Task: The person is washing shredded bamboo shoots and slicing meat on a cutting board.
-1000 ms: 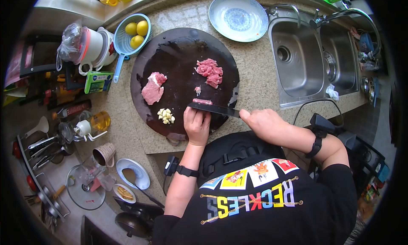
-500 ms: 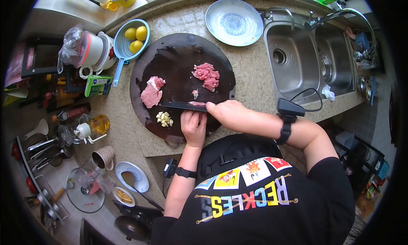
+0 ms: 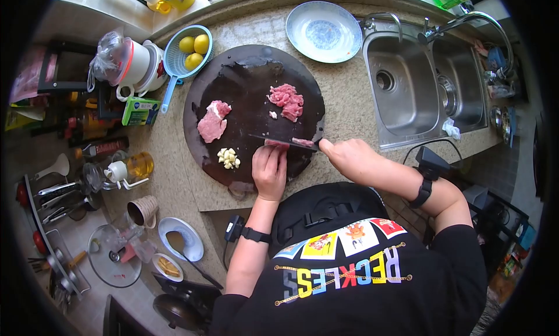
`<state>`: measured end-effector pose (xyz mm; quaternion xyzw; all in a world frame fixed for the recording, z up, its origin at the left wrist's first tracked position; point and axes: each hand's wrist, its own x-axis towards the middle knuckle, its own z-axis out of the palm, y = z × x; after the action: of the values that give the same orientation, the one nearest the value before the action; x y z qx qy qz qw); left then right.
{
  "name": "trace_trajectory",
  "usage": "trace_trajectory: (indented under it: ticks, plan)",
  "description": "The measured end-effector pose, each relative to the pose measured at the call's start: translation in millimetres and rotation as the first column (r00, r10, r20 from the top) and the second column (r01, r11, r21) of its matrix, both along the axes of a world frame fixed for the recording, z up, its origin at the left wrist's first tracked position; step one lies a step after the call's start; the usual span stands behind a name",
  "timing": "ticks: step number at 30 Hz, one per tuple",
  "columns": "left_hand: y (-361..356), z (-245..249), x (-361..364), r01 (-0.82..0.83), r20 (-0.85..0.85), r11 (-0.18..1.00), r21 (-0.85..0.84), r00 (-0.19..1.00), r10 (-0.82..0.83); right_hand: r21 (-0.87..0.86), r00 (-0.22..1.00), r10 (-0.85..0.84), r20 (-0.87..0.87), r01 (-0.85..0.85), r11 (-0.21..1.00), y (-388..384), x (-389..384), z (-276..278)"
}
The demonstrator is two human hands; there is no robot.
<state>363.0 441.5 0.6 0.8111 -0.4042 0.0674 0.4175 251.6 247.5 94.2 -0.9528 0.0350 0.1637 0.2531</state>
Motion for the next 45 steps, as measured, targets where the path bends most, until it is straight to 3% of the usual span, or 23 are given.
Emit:
trace_trajectory:
  ticks: [14,20,25,31,35,38,45]
  plan:
    - [2.7,-6.5,1.2,-0.065,-0.017,0.997,0.043,0.998,0.065,0.080,0.984,0.061,-0.166,-0.048,0.996,4.2,-0.8,11.2]
    - [3.3,-7.3,1.8,-0.068,-0.075,0.995,0.071,0.995,0.073,0.131,0.994,0.085,-0.070,-0.075,0.989,16.9,31.5,-15.2]
    - [-0.7,-6.1,3.2,-0.079,-0.041,0.996,0.041,0.996,0.080,0.169,0.990,0.016,0.138,-0.040,0.985,41.4,67.2,-45.5]
    - [0.6,-8.1,2.1,-0.111,-0.019,0.994,0.022,0.994,0.112,0.098,0.998,0.037,-0.044,-0.033,0.995,21.5,34.5,-33.2]
    - [-3.4,-1.6,3.2,-0.076,-0.026,0.997,-0.021,0.997,0.075,0.071,1.000,-0.006,0.025,0.004,0.997,3.5,25.2,-30.8]
    - [-2.9,-0.5,1.9,-0.076,-0.026,0.996,-0.038,0.997,0.075,0.059,0.982,-0.140,0.131,0.133,0.989,1.0,28.5,-29.2]
    - [-1.6,-1.5,1.2,-0.092,-0.015,0.996,-0.019,0.996,0.092,-0.003,0.972,-0.160,0.171,0.163,0.987,-6.7,20.5,-19.3]
